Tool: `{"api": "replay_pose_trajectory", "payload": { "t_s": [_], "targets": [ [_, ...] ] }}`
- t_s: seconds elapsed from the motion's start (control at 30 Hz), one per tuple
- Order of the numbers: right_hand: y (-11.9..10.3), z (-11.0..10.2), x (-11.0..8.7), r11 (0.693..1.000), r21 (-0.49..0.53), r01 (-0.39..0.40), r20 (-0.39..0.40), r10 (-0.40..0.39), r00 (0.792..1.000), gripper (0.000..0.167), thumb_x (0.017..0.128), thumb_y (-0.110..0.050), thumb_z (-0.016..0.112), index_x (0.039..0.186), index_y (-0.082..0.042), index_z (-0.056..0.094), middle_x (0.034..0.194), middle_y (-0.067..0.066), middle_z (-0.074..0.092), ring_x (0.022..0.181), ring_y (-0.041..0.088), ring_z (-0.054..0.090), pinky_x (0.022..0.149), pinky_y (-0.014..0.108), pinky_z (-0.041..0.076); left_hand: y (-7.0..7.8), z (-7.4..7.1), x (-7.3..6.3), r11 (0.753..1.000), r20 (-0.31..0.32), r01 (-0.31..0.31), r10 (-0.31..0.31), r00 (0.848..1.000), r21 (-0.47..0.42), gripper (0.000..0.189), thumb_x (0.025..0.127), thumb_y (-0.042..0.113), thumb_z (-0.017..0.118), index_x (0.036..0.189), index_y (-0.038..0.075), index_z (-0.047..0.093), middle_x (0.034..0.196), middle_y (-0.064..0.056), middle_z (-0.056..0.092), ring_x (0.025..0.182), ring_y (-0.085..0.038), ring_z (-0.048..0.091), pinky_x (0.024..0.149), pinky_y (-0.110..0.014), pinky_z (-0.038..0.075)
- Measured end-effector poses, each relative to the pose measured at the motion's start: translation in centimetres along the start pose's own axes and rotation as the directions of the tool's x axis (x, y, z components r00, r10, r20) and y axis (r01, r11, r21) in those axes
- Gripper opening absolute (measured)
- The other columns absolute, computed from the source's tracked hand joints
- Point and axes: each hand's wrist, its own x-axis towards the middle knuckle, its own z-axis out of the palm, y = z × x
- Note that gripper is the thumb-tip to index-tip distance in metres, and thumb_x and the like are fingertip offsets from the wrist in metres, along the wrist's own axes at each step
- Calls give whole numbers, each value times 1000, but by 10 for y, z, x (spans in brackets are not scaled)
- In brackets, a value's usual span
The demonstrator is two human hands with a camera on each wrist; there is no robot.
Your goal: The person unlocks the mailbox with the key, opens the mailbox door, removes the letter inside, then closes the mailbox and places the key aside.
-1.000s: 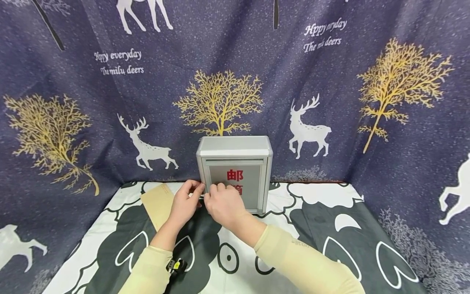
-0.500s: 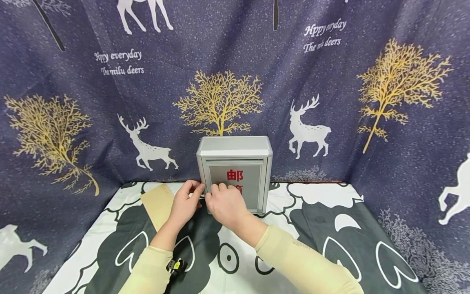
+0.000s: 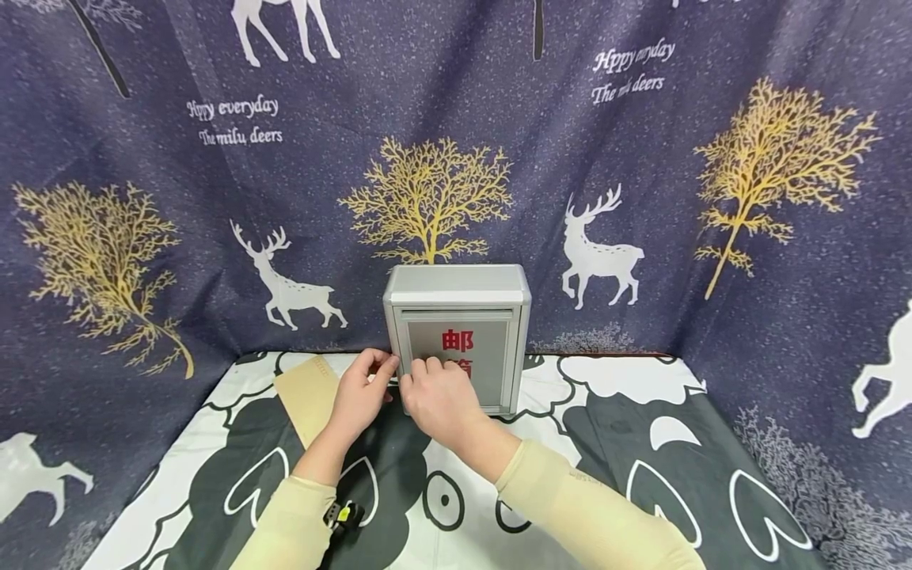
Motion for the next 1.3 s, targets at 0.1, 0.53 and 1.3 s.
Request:
{"api": "replay_pose_trajectory", "payload": {
  "t_s": [0.1, 0.53, 1.3],
  "targets": [
    [-1, -1, 0, 1000, -8, -7, -10, 7, 1000, 20, 100, -12, 78, 83, -12, 67, 85, 6, 63, 73, 23, 62, 58, 33, 55, 0, 0, 0, 1000, 2, 1, -1, 1000, 2, 23, 114, 35, 69, 116, 12, 72, 116, -8, 72, 97, -21, 70, 63, -30, 64],
    [-12, -12, -9, 999, 42, -18, -38, 20, 999, 13, 95, -9, 81, 86, -11, 72, 91, 6, 68, 77, 22, 66, 59, 31, 58, 2, 0, 0, 1000, 10, -4, 3, 1000, 6, 23, 114, 35, 69, 115, 12, 72, 116, -8, 72, 100, -23, 69, 63, -30, 64],
    [-5, -16, -40, 681, 634, -366, 163, 344, 925, 14, 87, -6, 83, 89, -18, 76, 82, -9, 64, 69, 3, 53, 58, 23, 46, -1, 0, 0, 1000, -1, -5, 5, 1000, -3, 24, 113, 34, 69, 115, 10, 71, 116, -8, 71, 103, -23, 69, 63, -30, 64]
  ]
}}
